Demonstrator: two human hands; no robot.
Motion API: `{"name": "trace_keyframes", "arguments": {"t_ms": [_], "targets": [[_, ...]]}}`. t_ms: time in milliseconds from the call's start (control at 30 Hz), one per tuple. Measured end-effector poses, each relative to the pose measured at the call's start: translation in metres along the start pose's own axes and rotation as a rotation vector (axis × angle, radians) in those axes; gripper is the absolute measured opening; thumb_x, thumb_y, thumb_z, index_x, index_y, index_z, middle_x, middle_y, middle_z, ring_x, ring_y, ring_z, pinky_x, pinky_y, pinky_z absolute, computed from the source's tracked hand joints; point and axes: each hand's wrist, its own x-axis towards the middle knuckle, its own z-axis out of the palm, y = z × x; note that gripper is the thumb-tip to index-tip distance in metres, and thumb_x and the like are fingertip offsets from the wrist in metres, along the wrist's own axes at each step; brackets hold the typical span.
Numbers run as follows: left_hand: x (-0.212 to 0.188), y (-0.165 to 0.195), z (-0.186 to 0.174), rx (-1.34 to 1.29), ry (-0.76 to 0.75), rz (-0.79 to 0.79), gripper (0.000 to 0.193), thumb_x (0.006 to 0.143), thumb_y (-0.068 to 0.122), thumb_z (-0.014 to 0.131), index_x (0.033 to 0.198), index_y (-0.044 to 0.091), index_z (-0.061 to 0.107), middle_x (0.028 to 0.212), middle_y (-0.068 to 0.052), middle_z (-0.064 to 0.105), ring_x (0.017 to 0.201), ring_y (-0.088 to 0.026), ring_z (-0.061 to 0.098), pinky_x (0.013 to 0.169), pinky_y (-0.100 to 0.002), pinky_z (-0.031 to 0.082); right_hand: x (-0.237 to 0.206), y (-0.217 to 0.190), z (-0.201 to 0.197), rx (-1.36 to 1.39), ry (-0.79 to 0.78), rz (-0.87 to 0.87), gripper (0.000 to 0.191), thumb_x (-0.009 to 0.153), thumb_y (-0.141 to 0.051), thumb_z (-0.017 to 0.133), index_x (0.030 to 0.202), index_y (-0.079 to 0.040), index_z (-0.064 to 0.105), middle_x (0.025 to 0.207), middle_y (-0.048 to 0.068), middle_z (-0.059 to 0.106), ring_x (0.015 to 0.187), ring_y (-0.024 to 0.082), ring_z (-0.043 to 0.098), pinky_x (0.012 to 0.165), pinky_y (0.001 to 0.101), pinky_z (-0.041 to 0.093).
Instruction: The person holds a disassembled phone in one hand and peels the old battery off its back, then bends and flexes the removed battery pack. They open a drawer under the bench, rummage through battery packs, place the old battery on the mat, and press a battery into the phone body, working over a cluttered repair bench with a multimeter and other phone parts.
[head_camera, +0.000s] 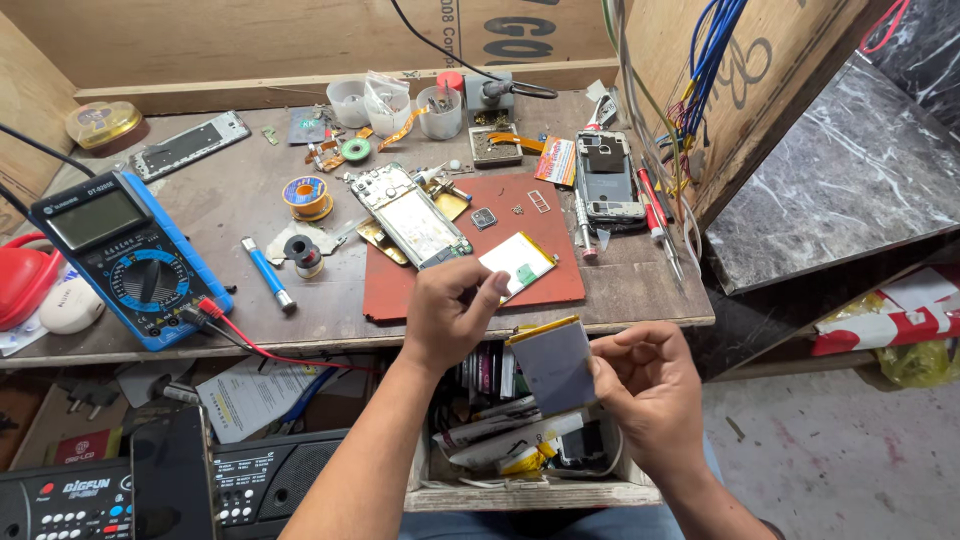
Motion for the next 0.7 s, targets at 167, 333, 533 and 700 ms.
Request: {"name": "trace_keyframes", "arguments": {"t_ms": [167, 333, 533, 700], "targets": [[-0.002, -0.007, -0.013, -0.32, -0.226, -0.128, 0.031, 0.102, 0.023, 0.063, 0.083, 0.002, 0.073, 0.068, -0.001, 0.066, 0.063, -0.006, 0.057, 0.057, -0.024, 0.044, 0.008, -0.009, 0.019, -0.069, 0.038, -0.06, 0.031, 0.09, 0.006, 0.068, 0.111, -0.004, 0.048, 0.104, 0.016, 0.071, 0.091, 0.015, 0.072, 0.081, 0.029, 0.062], [0.001, -0.01, -0.016, -0.409, -0.34, -0.259, 0.019, 0.091, 0.017, 0.077, 0.09, -0.002, 0.074, 0.074, 0.002, 0.067, 0.067, -0.003, 0.055, 0.058, -0.021, 0.044, 0.023, -0.005, 0.023, 0.054, 0.005, -0.051, 0.029, 0.094, 0.005, 0.066, 0.108, -0.006, 0.042, 0.106, 0.017, 0.071, 0.094, 0.014, 0.071, 0.084, 0.0287, 0.061], [0.002, -0.015, -0.014, -0.489, -0.346, -0.308, 0.015, 0.091, 0.01, 0.078, 0.096, -0.003, 0.074, 0.082, 0.001, 0.07, 0.075, -0.003, 0.06, 0.065, -0.021, 0.05, 0.03, 0.002, 0.019, 0.118, -0.011, -0.032, 0.029, 0.094, 0.004, 0.066, 0.109, -0.006, 0.043, 0.105, 0.017, 0.071, 0.095, 0.015, 0.071, 0.086, 0.0281, 0.058], [0.001, -0.021, -0.015, -0.49, -0.336, -0.329, 0.015, 0.091, 0.009, 0.078, 0.098, -0.003, 0.074, 0.085, -0.001, 0.071, 0.077, -0.004, 0.061, 0.067, -0.021, 0.051, 0.033, 0.006, 0.02, 0.074, -0.027, -0.001, 0.027, 0.096, 0.002, 0.067, 0.111, -0.005, 0.045, 0.107, 0.015, 0.07, 0.098, 0.013, 0.068, 0.088, 0.0272, 0.057]]}}
